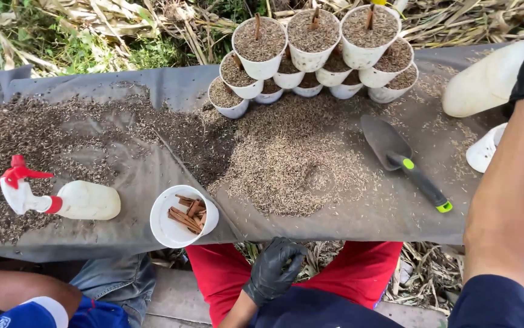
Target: Filling small plastic cups with soil using a hand trowel, planting seeds, and watering them with a spray bottle.
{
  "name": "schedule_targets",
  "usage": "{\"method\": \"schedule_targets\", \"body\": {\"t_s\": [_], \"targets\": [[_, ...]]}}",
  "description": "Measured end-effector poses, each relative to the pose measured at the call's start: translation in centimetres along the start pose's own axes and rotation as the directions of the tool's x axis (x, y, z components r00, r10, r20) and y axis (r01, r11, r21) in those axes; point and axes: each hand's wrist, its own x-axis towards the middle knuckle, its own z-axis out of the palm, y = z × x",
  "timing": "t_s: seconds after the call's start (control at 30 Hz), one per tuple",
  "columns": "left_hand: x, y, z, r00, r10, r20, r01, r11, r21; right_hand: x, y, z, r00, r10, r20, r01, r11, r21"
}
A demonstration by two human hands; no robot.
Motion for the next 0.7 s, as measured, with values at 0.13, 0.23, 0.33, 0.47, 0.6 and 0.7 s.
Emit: {"method": "schedule_targets", "body": {"t_s": [0.13, 0.23, 0.33, 0.47, 0.6, 0.7], "targets": [[0.7, 0.7, 0.9, 0.996, 0.088, 0.000, -0.088, 0.996, -0.021, -3.9, -8.7, 1.1, 0.998, 0.053, -0.019, -0.051, 0.995, 0.087], [1.0, 1.3, 1.2, 0.990, -0.063, 0.126, 0.077, 0.991, -0.108, -9.3, -17.7, -0.3, 0.983, -0.183, 0.022, 0.185, 0.973, -0.139], [1.8, 2.1, 1.8, 0.993, -0.030, 0.114, 0.051, 0.982, -0.184, -14.5, -29.6, 0.3, 0.929, -0.369, 0.020, 0.366, 0.926, 0.091], [2.5, 2.0, 3.9, 0.991, -0.070, 0.111, 0.087, 0.984, -0.154, -20.4, -31.0, 0.8, 0.944, -0.325, -0.062, 0.329, 0.941, 0.079], [5.6, 3.2, 5.0, 0.993, -0.066, 0.094, 0.072, 0.995, -0.062, -26.5, -32.3, 3.2, 0.977, -0.160, 0.138, 0.164, 0.986, -0.018], [7.8, 3.4, 5.6, 0.991, -0.103, 0.085, 0.105, 0.994, -0.020, -29.2, -35.5, 5.3, 0.976, -0.104, 0.191, 0.100, 0.994, 0.033]]}}
